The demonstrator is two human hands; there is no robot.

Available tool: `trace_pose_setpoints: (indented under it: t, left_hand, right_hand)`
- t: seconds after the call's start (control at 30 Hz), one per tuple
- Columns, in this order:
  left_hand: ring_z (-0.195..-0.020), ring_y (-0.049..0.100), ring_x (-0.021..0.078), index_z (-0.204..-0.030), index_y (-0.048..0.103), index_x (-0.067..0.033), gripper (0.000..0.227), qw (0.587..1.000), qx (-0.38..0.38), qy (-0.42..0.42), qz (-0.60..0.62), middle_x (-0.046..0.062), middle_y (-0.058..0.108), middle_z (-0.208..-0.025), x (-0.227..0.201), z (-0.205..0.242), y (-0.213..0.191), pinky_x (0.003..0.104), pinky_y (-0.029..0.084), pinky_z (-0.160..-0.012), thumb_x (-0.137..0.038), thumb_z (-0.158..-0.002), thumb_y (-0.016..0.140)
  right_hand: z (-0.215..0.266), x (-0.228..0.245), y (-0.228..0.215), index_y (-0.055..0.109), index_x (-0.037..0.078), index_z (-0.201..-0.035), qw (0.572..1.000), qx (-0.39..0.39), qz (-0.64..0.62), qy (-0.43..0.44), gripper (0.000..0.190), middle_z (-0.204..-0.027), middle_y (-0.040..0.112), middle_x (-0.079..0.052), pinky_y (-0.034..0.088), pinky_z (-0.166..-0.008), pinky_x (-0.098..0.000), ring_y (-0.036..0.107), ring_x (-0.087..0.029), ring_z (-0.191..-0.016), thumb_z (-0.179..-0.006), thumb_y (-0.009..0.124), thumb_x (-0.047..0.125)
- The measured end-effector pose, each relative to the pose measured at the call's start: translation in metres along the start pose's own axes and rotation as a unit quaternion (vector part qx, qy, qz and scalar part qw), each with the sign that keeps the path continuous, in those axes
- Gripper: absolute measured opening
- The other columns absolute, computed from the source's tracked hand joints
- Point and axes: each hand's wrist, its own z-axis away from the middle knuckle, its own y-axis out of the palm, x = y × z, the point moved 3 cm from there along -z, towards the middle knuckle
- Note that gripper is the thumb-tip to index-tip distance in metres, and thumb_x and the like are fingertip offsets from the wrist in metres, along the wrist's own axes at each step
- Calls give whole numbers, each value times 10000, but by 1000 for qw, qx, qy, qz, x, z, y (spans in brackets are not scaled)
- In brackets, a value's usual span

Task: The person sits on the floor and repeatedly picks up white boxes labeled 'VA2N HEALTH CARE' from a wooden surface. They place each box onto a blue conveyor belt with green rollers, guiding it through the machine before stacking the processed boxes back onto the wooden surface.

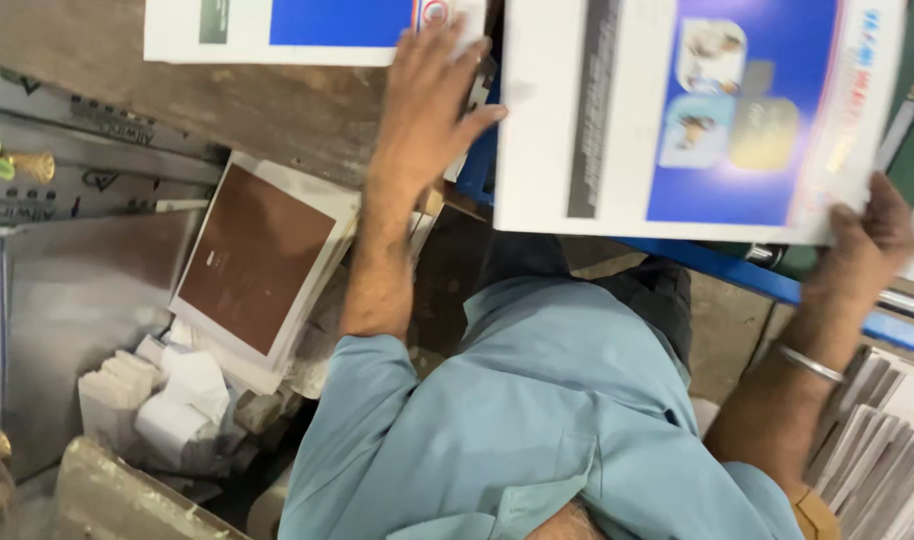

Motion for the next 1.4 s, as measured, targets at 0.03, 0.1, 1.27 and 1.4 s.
trace_pose_setpoints:
  t: [0.03, 0.1, 1.27, 1.4]
  left_hand:
    - [-1515, 278, 401, -1513, 520, -56, 763, 1000, -8, -9, -22, 243, 400, -1596, 7, -1, -4, 585, 137, -1249, -509, -957, 779]
    - [-1448, 307, 448, -1480, 521, -16, 840, 997, -23, -28, -67, 283, 424, -1534, 23, -4, -8, 606, 160, -1176, -513, -876, 825]
    - [-1398, 499, 336, -1402, 609, -43, 485, 983, -155, -2, -96, 137, 591, -1428, 38, 3, 2, 510, 379, -1197, -115, -961, 799]
    - [-1361, 526, 341, -1370, 622, -35, 479, 980, -160, 10, -115, 146, 616, -1393, 34, 4, 1, 504, 398, -1170, -78, -921, 782]
  right_hand:
    - [-3, -4, -30, 568, -76, -1492, 999, -6, 33, -21, 528, -1394, 659, -198, 599, -1075, -332, 682, -234, -1219, -973, 560, -169]
    - [4, -16, -78, 557, -94, -1539, 993, -17, 101, -59, 556, -1364, 622, -226, 582, -1102, -321, 633, -233, -1185, -996, 562, -210]
    - [-12, -33, 71, 545, -69, -1487, 783, 85, 575, -220, 567, -1535, 505, -293, 293, -1220, -610, 402, -491, -1464, -1060, 724, 259]
    - [-31, -37, 103, 573, -65, -1432, 749, 118, 616, -212, 537, -1573, 487, -286, 231, -1197, -706, 351, -507, -1489, -1090, 650, 342]
